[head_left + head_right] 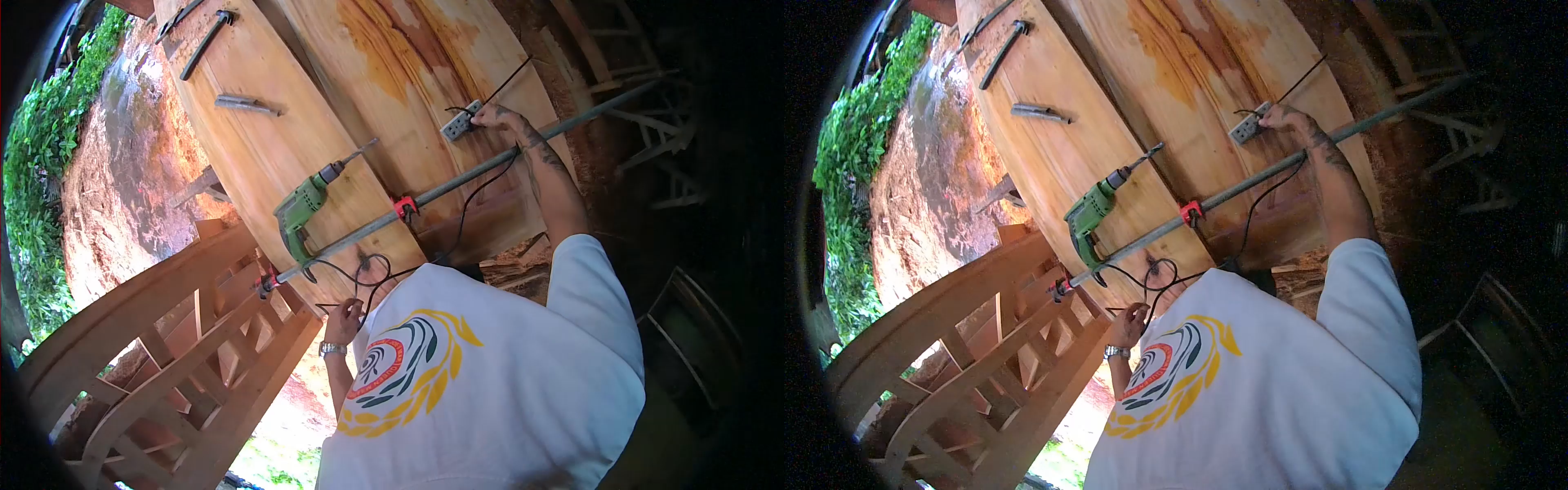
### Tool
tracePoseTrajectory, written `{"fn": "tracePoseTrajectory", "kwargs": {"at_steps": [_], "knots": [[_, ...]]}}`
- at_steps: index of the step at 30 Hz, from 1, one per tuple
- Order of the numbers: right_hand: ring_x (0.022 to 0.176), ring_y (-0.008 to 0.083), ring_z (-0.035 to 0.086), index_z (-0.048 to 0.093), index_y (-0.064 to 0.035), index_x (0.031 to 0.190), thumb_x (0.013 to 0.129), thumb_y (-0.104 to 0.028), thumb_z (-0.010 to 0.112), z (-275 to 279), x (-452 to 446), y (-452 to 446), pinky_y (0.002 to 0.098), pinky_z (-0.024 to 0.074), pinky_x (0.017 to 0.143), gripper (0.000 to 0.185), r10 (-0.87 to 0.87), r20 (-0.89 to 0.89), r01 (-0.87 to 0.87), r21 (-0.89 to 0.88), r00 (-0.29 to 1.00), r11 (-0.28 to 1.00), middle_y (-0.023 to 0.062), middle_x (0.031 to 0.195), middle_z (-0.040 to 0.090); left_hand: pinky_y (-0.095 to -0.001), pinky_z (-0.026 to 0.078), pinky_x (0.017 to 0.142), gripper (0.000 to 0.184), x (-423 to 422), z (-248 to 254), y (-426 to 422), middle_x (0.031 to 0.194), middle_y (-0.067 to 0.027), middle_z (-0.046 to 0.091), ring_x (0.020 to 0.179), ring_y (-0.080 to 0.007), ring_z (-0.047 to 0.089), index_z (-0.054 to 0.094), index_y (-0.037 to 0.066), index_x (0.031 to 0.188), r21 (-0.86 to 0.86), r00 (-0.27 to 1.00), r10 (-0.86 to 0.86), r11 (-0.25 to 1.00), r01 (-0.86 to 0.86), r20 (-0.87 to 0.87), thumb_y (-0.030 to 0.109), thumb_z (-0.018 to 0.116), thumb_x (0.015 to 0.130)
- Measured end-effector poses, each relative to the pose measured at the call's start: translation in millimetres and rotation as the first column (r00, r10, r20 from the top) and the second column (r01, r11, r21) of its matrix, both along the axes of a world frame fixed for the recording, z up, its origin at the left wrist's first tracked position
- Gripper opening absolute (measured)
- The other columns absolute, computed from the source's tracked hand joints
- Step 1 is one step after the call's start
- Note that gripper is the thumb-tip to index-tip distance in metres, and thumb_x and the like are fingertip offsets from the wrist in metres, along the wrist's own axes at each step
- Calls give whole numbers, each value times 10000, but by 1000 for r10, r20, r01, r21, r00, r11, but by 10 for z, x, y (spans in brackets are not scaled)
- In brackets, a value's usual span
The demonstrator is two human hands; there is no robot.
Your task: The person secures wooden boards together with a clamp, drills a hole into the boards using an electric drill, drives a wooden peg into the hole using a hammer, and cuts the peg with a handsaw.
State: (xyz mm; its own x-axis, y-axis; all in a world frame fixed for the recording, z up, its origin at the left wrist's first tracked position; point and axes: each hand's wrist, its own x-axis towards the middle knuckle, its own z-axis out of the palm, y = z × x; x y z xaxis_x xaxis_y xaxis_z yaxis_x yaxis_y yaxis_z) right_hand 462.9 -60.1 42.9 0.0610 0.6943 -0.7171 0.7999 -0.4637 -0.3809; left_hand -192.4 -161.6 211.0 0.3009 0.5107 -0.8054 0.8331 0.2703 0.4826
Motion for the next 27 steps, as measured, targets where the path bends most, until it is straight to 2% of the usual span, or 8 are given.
{"fn": "tracePoseTrajectory", "kwargs": {"at_steps": [4,10,13,17,22,25,26,27], "knots": [[1051,368,669,713,-43,1104,967,-431,543,157,-139,19,453,504,935,445,-38,9,37,130,999,991,216,1101,705,-348,520,618,415,49,35,75,839,-155,723,695,-220,700,664,13,1136,6,999,-37,999,37,11,380,517,1009],[1090,381,669,703,-3,1123,918,-405,594,270,-401,309,444,530,918,464,-48,277,52,-9,960,999,232,1123,698,-358,525,627,407,91,-6,118,812,-161,709,725,-242,711,665,0,1122,-22,997,-54,998,53,-46,367,527,1014],[1027,373,689,718,-30,1120,946,-401,568,357,-570,367,462,535,898,437,83,407,-78,-29,909,997,231,1108,701,-368,526,630,411,51,-91,86,781,-160,701,726,-250,713,669,4,1118,40,999,-40,998,39,16,378,539,1008],[1080,373,673,713,-30,1145,928,-401,585,399,-629,421,456,532,925,448,-49,424,76,-47,904,996,225,1157,689,-383,535,651,453,-20,-218,43,789,-177,699,735,-280,716,670,10,1122,21,1000,-5,1000,4,13,423,533,999],[1114,405,651,722,-30,1137,927,-385,580,368,-598,281,480,523,939,437,-129,305,120,48,944,992,237,1188,676,-438,552,772,369,-76,-366,-48,920,-251,717,912,-369,726,693,9,1097,38,999,25,999,-26,27,324,547,972],[1090,352,670,708,-36,1148,937,-377,597,514,-956,302,453,536,936,416,-134,479,104,89,867,991,217,1191,681,-441,552,776,371,-8,-319,4,947,-258,716,914,-372,723,695,11,1104,19,1000,27,999,-27,6,326,549,973],[1096,353,669,700,-42,1167,919,-332,615,569,-1050,314,450,535,942,390,91,559,-110,-1,824,994,239,1197,669,-443,552,775,374,40,-282,48,948,-257,717,912,-373,723,697,14,1106,23,1000,6,1000,-6,-4,332,554,971],[1100,354,667,696,-43,1175,911,-319,619,507,-1064,304,449,536,940,390,69,561,-89,9,825,996,241,1195,669,-443,552,771,372,60,-313,51,945,-256,718,905,-375,723,698,17,1106,29,1000,-3,1000,3,1,333,556,971]]}}
